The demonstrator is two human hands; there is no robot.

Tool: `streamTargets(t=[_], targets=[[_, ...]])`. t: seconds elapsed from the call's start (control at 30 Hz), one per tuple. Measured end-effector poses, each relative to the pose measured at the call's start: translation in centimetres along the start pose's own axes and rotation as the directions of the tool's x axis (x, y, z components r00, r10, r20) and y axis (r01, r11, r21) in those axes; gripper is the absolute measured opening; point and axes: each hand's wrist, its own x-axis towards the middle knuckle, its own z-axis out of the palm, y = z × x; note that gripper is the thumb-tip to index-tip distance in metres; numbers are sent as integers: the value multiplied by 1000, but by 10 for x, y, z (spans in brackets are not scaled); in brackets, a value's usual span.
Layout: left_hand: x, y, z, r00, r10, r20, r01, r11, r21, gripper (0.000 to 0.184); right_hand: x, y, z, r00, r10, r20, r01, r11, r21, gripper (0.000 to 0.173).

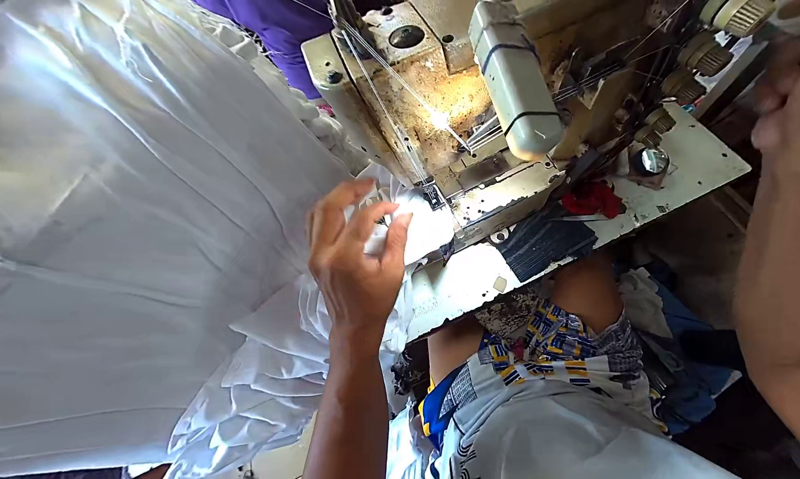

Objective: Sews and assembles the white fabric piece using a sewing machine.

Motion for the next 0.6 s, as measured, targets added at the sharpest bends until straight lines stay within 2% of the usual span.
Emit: streamTargets(t=[0.07, 0.17, 0.2, 0.27, 0.4, 0.5, 0.6], targets=[[21, 0, -3, 988, -141, 56, 140, 990, 32, 35, 30, 8, 7, 990, 130, 49, -133, 988, 74, 19], [48, -6, 2, 898, -382, 220, 388, 922, 19, 64, 58, 11, 27, 958, 240, 157, -255, 963, 85, 15], [55, -7, 4, 856, -432, 284, 441, 897, 35, 75, 62, 12, 33, 950, 258, 178, -280, 953, 113, 16], [62, -10, 12, 804, -466, 371, 456, 882, 118, 84, 70, 18, 36, 944, 261, 201, -289, 949, 125, 18], [62, -7, 24, 769, -512, 383, 421, 856, 299, 84, 68, 14, 42, 968, 206, 147, -209, 978, 4, 15], [60, 0, 30, 752, -551, 361, 425, 825, 374, 80, 53, -22, 61, 968, 231, 96, -226, 972, -62, 16], [53, 10, 34, 751, -567, 338, 438, 811, 387, 56, 53, -27, 69, 970, 240, 41, -238, 971, -38, 18]])
